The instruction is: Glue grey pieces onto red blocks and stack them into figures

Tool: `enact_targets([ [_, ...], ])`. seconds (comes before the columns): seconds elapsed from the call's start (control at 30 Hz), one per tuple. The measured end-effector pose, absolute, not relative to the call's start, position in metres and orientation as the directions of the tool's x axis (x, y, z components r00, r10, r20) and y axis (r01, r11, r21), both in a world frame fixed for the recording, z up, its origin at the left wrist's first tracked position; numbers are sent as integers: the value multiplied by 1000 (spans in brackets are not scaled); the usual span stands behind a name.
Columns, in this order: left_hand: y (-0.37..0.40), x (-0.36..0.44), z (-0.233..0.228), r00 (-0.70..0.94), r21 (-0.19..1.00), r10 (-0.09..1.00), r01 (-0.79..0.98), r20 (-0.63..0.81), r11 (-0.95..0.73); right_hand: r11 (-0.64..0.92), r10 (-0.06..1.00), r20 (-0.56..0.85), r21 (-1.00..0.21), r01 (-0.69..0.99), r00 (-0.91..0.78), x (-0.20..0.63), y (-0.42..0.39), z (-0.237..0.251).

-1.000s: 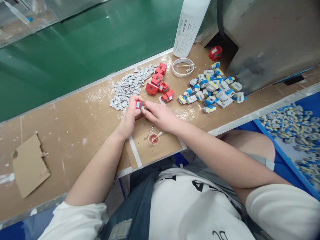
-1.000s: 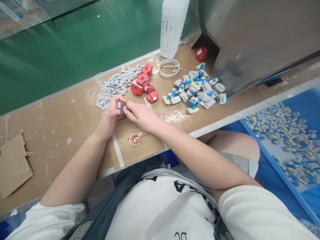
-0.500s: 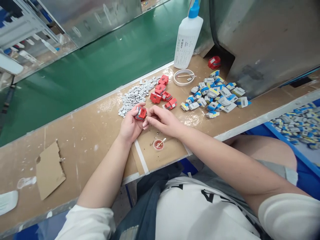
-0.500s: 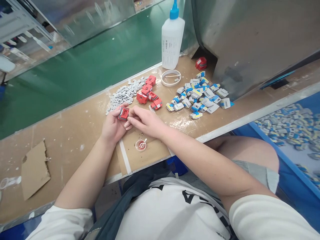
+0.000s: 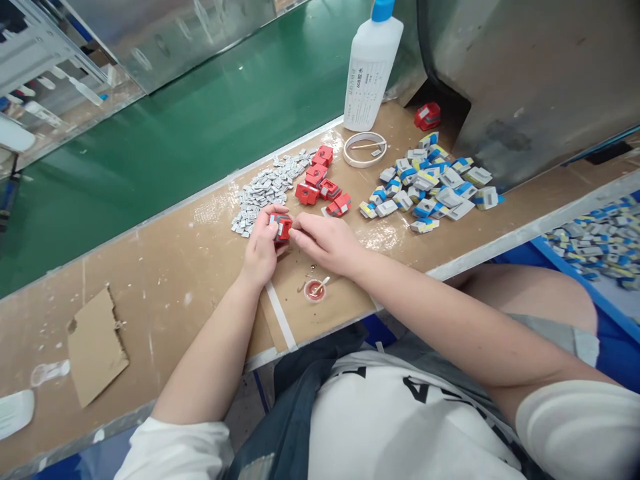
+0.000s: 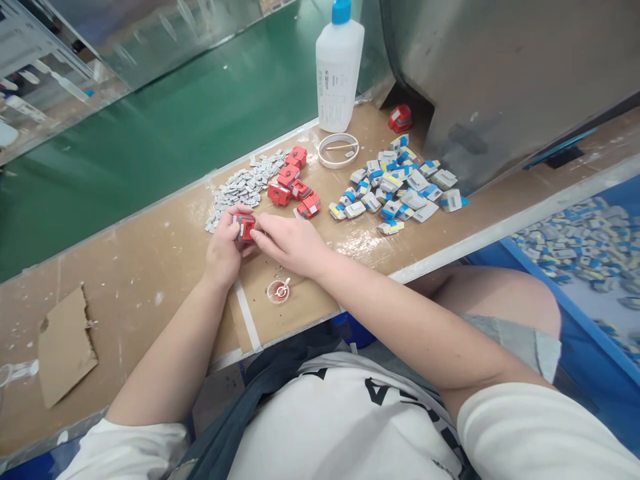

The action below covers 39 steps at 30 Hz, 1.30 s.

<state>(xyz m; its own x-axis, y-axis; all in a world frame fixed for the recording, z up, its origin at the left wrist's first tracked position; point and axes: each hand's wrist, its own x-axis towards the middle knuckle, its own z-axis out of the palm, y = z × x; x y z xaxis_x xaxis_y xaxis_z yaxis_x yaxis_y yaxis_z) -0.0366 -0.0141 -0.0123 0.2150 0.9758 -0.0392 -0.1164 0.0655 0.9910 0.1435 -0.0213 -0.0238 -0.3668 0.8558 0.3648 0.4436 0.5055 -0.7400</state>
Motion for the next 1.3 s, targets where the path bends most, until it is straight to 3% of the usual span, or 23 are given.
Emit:
enact_targets([
  [0.13,-18,-35,-14,248,998,969,-66,9,8,521,850,389,-721,456,-357,142,-24,-21],
  [0.43,-11,-32,-5,304,947,943,-242,-135,214,495,868,463,-790,362,-178,144,-17,-28],
  [0.67,-15,-29,2,374,916,912,-281,-169,285,525,842,448,-808,267,-299,145,-14,-28],
  [0.8,-17,-30,-3,266,967,958,-198,-106,162,532,822,446,-823,199,-353,145,-15,-28],
  [0.97,-19,-33,-13,227,988,962,-18,151,-150,445,856,372,-883,147,-358,143,-13,-34],
  [1.13,-18,-38,-15,256,871,875,170,412,-460,446,822,382,-893,59,-423,143,-12,-31],
  [1.3,-12,-54,-13,354,779,812,275,463,-564,533,812,473,-840,104,-341,148,-14,-28],
])
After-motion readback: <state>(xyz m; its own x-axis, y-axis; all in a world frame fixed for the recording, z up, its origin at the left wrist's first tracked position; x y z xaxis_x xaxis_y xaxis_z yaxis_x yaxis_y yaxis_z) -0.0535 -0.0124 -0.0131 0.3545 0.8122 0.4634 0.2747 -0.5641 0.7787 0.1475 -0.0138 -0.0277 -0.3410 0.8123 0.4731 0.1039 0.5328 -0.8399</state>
